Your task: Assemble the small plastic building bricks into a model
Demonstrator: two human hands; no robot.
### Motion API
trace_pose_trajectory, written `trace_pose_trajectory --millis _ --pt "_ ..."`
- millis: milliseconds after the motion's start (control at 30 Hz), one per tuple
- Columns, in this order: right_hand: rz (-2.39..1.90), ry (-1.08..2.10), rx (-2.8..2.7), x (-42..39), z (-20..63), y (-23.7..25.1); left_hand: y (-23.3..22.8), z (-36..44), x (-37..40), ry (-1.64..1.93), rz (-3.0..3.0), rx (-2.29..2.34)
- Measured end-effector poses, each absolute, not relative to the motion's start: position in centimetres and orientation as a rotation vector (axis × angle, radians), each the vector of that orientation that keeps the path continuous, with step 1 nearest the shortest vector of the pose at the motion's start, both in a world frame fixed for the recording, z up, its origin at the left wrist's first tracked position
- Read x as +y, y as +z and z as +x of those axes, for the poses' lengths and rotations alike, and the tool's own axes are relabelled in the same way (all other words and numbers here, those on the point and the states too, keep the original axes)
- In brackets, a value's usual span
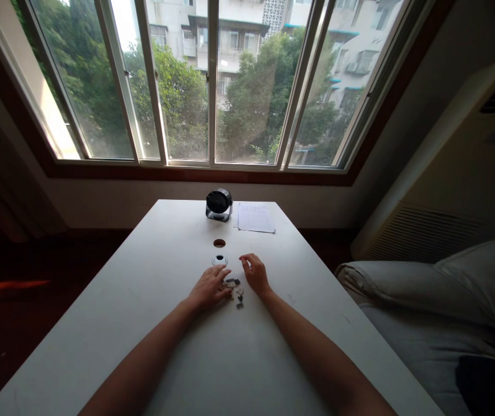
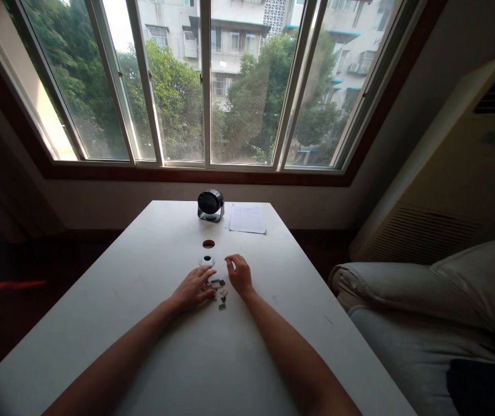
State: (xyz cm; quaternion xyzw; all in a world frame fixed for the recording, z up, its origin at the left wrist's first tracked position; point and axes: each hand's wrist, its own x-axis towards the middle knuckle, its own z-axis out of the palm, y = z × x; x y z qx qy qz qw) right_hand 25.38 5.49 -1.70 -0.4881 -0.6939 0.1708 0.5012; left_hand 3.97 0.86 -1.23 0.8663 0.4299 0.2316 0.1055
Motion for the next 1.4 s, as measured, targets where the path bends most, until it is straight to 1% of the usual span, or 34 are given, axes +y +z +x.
trace_pose_trajectory --millis 67,133,333,433,567,833,1000,1167,1267,1333,1400 --pt "-1.278 0.35 -1.669 6.4 27.0 -1.8 -0.9 4.2 0.4 0.606 2.6 1.189" --pt "-1.339 0.386 -1.682 6.8 27.7 -2.1 -0.6 4.7 -0.1 0.564 2.618 1.171" --pt "-1.213 0.672 -1.768 5.6 25.9 -2.5 -0.1 6.5 -1.5 0.524 2.657 1.089" --pt "-1.165 0.852 -1.764 5.1 25.3 -2.2 0.1 6.8 -1.7 0.576 2.649 1.13" --pt "-1.164 0.965 -1.691 5.2 25.3 -2.0 0.5 6.4 -1.4 0.669 2.581 1.233" --pt "-1.115 0.99 -1.644 5.1 25.3 -2.1 -0.1 5.8 -0.9 0.691 2.567 1.19" --pt "-1.153 0.87 -1.561 5.5 25.4 -2.2 -0.5 5.7 -0.7 0.674 2.563 1.215" --pt "-0.947 1.132 -1.567 4.1 24.1 -1.3 0.0 5.8 -0.8 0.683 2.572 1.18" --pt "-0.896 1.229 -1.52 3.3 23.2 -1.1 0.3 5.8 -0.8 0.686 2.577 1.155" --pt "-0.937 1.176 -1.456 3.5 23.2 -1.3 0.3 5.7 -0.7 0.673 2.579 1.16" --pt "-1.026 1.014 -1.449 4.1 23.6 -1.7 0.3 5.7 -0.7 0.651 2.587 1.173"
